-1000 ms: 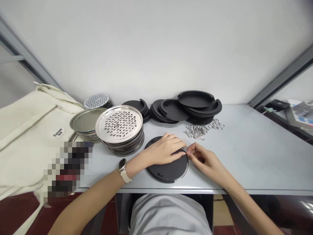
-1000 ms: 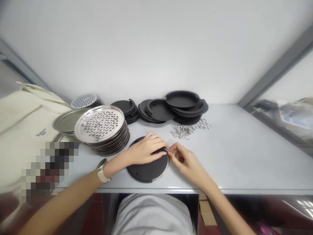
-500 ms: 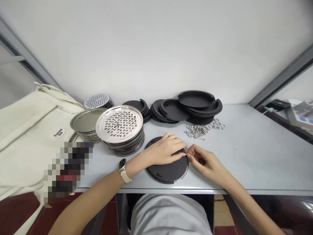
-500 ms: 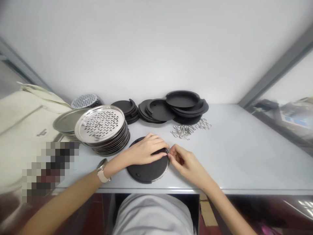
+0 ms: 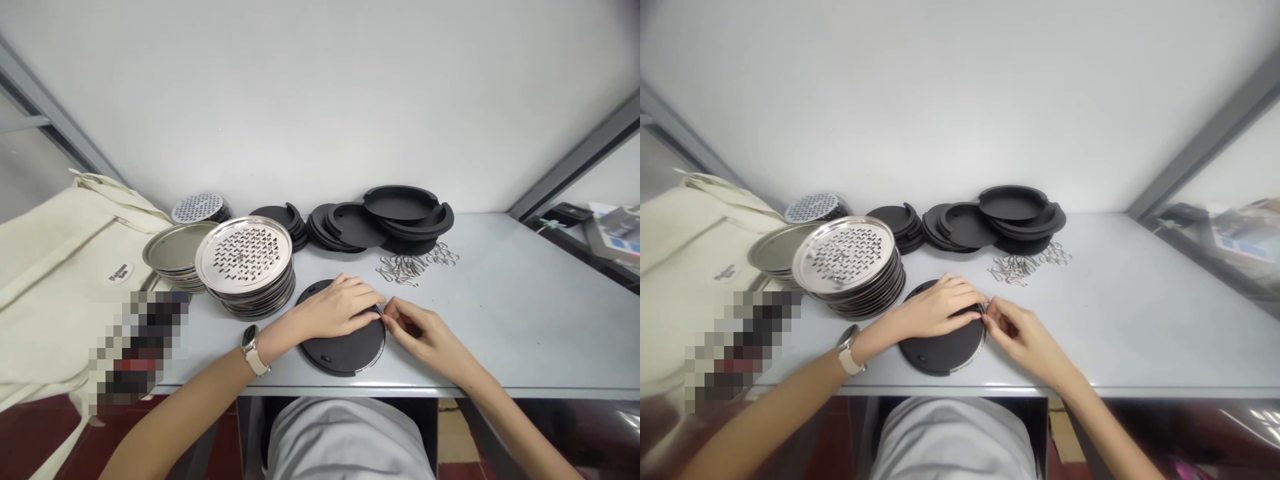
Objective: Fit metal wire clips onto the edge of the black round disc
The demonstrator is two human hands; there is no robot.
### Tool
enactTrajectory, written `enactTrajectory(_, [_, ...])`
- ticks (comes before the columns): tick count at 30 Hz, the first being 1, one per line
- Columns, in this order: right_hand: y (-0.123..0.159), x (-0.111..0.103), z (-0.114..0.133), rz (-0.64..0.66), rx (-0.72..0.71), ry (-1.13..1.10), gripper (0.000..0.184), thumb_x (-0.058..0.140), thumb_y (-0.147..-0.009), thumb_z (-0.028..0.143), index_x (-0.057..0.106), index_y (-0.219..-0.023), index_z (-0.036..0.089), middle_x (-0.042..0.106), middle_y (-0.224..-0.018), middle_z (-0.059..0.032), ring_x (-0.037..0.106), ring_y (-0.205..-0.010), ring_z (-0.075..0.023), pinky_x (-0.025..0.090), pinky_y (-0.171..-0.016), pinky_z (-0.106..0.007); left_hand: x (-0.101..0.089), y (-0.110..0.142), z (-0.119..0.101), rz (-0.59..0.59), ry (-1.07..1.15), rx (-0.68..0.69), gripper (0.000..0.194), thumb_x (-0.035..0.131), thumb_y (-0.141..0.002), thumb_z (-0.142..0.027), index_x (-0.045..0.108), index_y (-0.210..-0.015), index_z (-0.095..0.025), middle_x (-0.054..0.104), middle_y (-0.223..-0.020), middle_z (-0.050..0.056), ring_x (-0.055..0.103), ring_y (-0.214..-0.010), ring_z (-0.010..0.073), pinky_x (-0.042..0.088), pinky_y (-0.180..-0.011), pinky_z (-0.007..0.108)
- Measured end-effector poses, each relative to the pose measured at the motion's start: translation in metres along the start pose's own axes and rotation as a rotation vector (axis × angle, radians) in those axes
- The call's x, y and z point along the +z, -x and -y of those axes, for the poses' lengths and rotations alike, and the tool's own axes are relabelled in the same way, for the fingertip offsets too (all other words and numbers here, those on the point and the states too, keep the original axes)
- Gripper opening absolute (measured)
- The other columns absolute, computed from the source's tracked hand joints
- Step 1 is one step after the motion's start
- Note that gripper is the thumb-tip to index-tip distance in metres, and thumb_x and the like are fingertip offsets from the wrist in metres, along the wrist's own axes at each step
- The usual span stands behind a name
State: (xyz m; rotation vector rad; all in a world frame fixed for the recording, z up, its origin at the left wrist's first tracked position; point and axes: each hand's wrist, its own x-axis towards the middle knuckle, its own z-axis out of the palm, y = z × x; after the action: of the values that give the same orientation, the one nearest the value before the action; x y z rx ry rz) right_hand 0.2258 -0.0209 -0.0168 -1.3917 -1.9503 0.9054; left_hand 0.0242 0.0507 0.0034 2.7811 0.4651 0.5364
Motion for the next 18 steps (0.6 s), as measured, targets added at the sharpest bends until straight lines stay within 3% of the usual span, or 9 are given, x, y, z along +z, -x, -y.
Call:
enactTrajectory(13, [-0.0001,0.0,-0.0006,0.011,0.015,-0.001,0.026,0.043,-0.094,0.039,0.046,-0.077,0.02,0.041,-0.061,0.0045,0.036,-0.056,-0.0114,0.031,-0.052,-0.022,0.0007,0.0,0.0007,-0.005,0.013,0.01,0.016,0.047,-0.096,-0.024,0.056,-0.107,-0.016,0.065,-0.105,0.006,0.054,-0.103,0.02,0.034,-0.092,0.034])
enactTrajectory(18, [-0.0005,0.0001,-0.0013,0.02,0.008,-0.002,0.025,0.044,-0.094,0.038,0.046,-0.077,0.02,0.043,-0.062,0.0045,0.037,-0.056,-0.0109,0.031,-0.053,-0.022,0.0026,0.0007,0.0017,-0.004,0.03,0.018,0.018,0.045,-0.097,-0.023,0.055,-0.111,-0.017,0.064,-0.113,0.006,0.053,-0.108,0.0203,0.033,-0.096,0.034])
